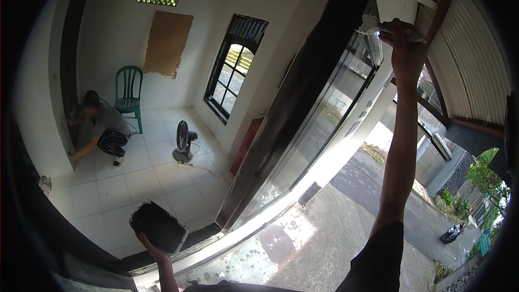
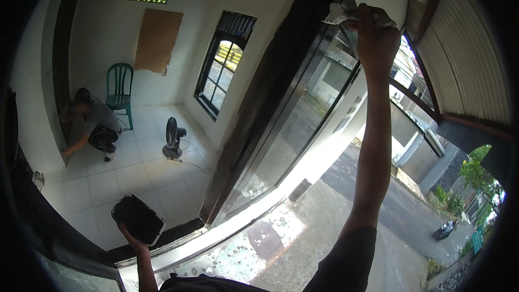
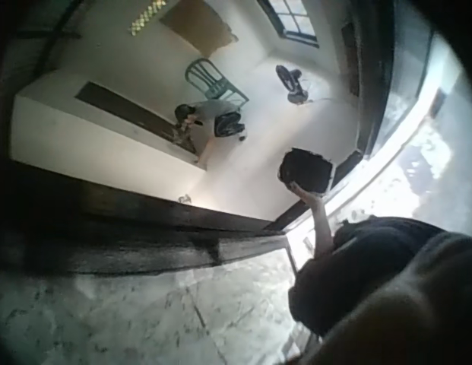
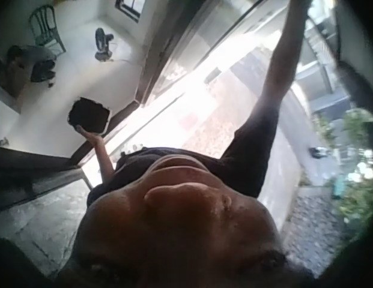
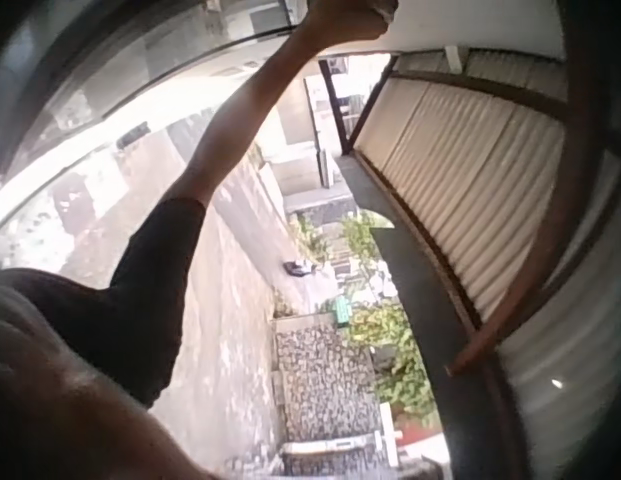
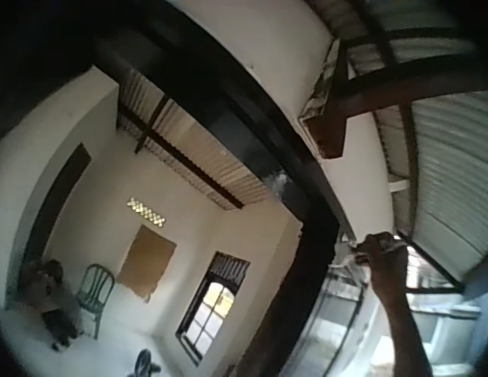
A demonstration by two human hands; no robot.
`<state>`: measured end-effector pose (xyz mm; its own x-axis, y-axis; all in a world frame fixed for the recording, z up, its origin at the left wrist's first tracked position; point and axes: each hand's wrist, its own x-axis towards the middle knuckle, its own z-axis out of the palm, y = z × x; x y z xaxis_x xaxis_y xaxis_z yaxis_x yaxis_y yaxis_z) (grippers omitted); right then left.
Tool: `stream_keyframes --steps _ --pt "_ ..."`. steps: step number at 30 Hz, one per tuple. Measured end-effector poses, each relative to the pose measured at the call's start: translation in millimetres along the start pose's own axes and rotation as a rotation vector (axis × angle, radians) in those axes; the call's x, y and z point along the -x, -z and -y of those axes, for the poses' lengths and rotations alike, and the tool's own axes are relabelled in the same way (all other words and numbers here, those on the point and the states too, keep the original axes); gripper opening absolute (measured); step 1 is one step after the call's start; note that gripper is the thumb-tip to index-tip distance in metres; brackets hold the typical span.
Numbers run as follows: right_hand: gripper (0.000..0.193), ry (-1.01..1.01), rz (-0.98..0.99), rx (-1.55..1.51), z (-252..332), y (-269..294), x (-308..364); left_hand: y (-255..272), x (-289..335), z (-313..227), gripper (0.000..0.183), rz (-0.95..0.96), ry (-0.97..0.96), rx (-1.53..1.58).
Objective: The person paints the upper frame of a door with black paint using a brush.
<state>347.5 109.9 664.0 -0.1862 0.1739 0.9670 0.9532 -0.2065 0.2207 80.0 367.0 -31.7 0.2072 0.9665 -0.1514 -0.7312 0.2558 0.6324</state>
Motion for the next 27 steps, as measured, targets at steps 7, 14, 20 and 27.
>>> stream_keyframes --steps 7,14,20,27 --pt "0.027 0.036 -0.197 0.036 -5 6 -12 -12 4 -4 0.066 0.06 0.039 0.036" --pt "0.017 0.02 -0.16 -0.163 5 -20 26 -2 4 -5 0.066 0.03 -0.043 -0.043" --pt "0.024 0.022 -0.079 0.082 18 -1 1 -18 11 -18 0.065 0.018 -0.05 -0.057" --pt "0.021 0.137 -0.1 -0.125 -14 1 -23 6 -4 3 0.064 -0.004 -0.034 -0.011"
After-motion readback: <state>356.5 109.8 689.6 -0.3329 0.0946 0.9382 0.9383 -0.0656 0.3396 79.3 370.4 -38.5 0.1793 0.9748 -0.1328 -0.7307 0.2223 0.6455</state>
